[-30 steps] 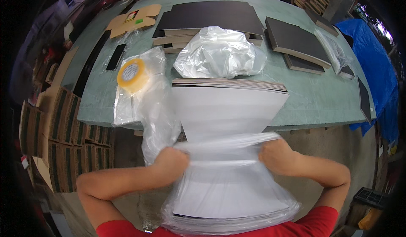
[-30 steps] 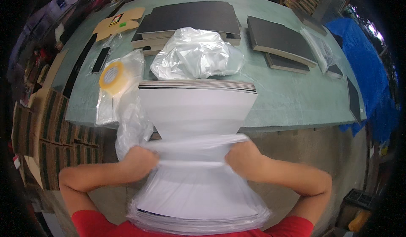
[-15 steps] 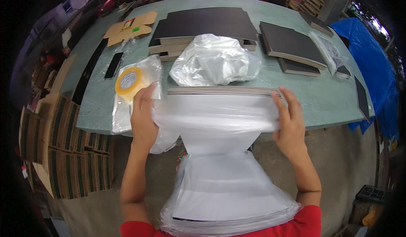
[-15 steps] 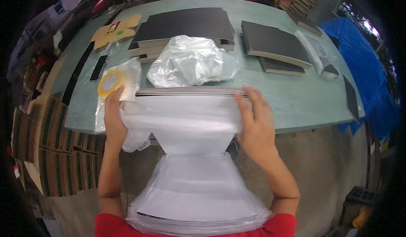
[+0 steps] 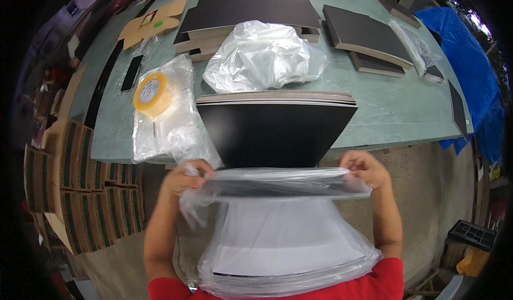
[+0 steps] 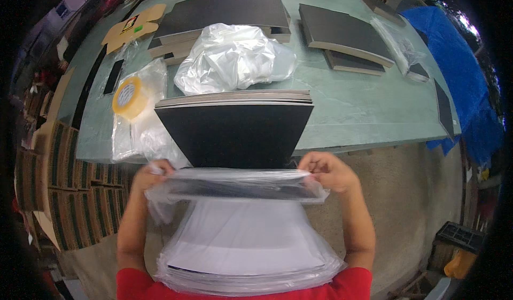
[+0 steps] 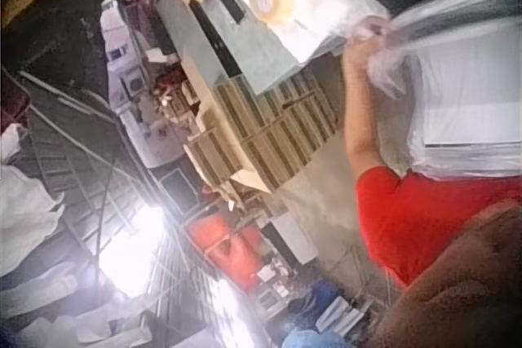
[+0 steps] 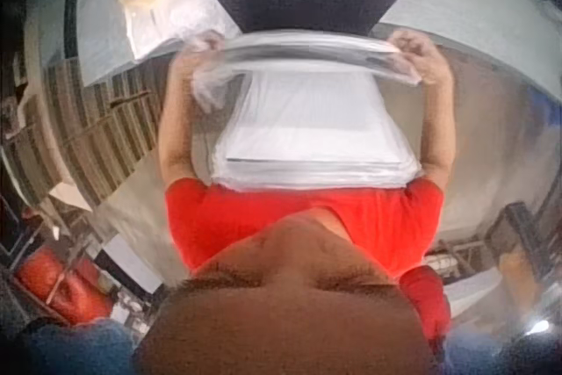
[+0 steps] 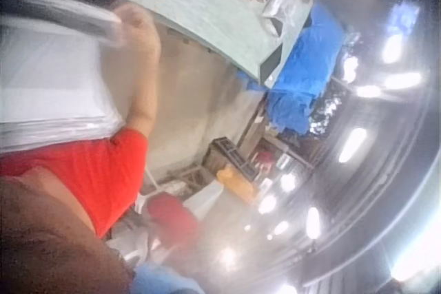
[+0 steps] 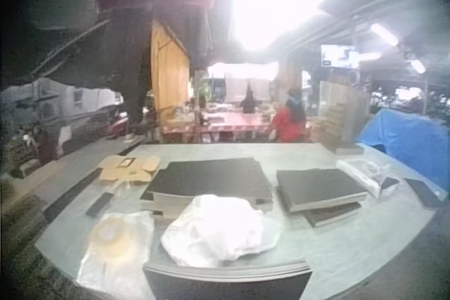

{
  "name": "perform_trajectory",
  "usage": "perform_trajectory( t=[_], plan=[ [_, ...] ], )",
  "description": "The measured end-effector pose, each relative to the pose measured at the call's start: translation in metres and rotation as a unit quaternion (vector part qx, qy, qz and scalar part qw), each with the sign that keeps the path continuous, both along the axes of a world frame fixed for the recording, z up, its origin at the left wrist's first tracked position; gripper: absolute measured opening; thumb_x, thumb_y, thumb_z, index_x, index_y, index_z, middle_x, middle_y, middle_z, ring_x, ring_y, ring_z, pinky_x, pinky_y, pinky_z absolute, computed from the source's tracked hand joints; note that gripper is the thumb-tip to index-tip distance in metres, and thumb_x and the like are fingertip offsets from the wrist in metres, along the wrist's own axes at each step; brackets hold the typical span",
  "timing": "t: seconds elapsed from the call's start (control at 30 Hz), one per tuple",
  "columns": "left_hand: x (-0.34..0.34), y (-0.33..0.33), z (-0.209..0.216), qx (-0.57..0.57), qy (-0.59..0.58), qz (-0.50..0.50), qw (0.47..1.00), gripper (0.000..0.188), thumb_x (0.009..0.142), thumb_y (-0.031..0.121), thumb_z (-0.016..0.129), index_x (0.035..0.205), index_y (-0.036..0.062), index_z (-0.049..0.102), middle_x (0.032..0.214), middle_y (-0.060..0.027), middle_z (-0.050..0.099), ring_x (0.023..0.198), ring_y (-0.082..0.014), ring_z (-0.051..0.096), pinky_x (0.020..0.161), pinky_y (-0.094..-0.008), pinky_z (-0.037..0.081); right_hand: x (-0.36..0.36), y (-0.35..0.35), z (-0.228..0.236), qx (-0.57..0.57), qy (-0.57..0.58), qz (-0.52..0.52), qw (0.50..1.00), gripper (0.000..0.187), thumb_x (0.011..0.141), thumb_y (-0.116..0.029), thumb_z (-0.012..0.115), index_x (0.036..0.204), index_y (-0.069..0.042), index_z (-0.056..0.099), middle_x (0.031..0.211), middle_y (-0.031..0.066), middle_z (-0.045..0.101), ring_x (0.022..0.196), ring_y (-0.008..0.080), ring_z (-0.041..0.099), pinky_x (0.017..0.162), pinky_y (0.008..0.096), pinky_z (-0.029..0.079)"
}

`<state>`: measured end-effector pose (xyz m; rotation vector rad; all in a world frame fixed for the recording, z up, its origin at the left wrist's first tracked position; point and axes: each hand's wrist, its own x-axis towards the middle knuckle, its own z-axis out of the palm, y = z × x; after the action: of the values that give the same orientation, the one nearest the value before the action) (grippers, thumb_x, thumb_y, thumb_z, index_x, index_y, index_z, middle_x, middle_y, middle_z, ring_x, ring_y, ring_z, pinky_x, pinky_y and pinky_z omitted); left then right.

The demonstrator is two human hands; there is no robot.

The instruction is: The person wraps individual black folders in protective plastic film by sliding the plastic around the edges and pressing it down by hand.

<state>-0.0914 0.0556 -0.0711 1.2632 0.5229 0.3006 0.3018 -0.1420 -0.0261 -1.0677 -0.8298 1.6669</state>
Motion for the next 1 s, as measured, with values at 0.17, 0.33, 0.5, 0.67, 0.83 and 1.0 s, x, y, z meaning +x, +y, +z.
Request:
perform_trajectory(
  t=[0.17,0.33,0.5,0.67,0.83,1.0],
  plan=[
    [0.007,-0.028,-0.134,-0.253,0.105,0.052,0.96,0.027,0.067,0.012,0.064,0.09,0.0021,0.054,0.071,-0.0014,0.054,0.051,-0.0069,0.045,0.045,-0.0177,0.034,-0.003,-0.015,-0.192,-0.215,0.044,-0.153,0.963,0.014,0.064,0.001,0.042,0.072,-0.004,0.052,0.066,0.0034,0.052,0.06,0.0135,0.05,0.057,0.0234,0.041],
    [0.021,-0.047,-0.167,-0.092,0.192,0.147,0.966,0.023,0.068,0.015,0.064,0.086,0.0039,0.055,0.071,-0.0038,0.057,0.059,-0.0127,0.054,0.052,-0.0274,0.042,-0.03,-0.01,-0.241,-0.274,-0.348,-0.148,0.884,0.02,0.07,-0.009,0.042,0.08,0.0,0.057,0.075,0.0099,0.058,0.071,0.0224,0.053,0.069,0.0325,0.042],
    [0.028,-0.047,0.044,0.233,0.155,-0.098,0.955,0.026,0.075,0.02,0.059,0.094,0.0017,0.055,0.082,-0.011,0.059,0.071,-0.0239,0.058,0.062,-0.0325,0.044,0.0,-0.015,-0.03,-0.03,-0.268,0.003,0.963,0.024,0.082,-0.021,0.051,0.093,-0.001,0.058,0.084,0.0152,0.061,0.08,0.0249,0.059,0.071,0.0335,0.044],
    [0.066,-0.103,0.076,0.124,-0.054,-0.36,0.923,0.019,0.08,0.023,0.052,0.088,0.0065,0.055,0.073,-0.0102,0.052,0.073,-0.0259,0.053,0.062,-0.0359,0.042,-0.09,-0.004,0.012,0.284,-0.08,0.467,0.834,0.047,0.084,-0.038,0.043,0.122,-0.01,0.04,0.129,0.0173,0.029,0.12,0.0316,0.028,0.097,0.0465,0.019],
    [0.076,-0.101,-0.107,0.393,0.241,-0.069,0.885,0.025,0.079,0.028,0.052,0.077,0.0031,0.05,0.074,-0.0177,0.054,0.072,-0.0365,0.054,0.06,-0.0437,0.041,-0.077,-0.004,-0.129,0.032,-0.436,0.37,0.82,0.059,0.082,-0.05,0.037,0.128,-0.012,0.032,0.136,0.0137,0.019,0.125,0.0306,0.017,0.1,0.0449,0.011],
    [0.134,-0.074,-0.046,0.378,0.116,-0.004,0.919,0.028,0.077,0.03,0.056,0.087,0.0031,0.053,0.082,-0.0144,0.053,0.079,-0.0288,0.054,0.066,-0.0368,0.041,-0.089,0.046,-0.085,0.078,-0.368,0.364,0.852,0.051,0.083,-0.046,0.04,0.114,-0.006,0.047,0.116,0.0149,0.045,0.111,0.0277,0.04,0.093,0.035,0.03]
  ],
)
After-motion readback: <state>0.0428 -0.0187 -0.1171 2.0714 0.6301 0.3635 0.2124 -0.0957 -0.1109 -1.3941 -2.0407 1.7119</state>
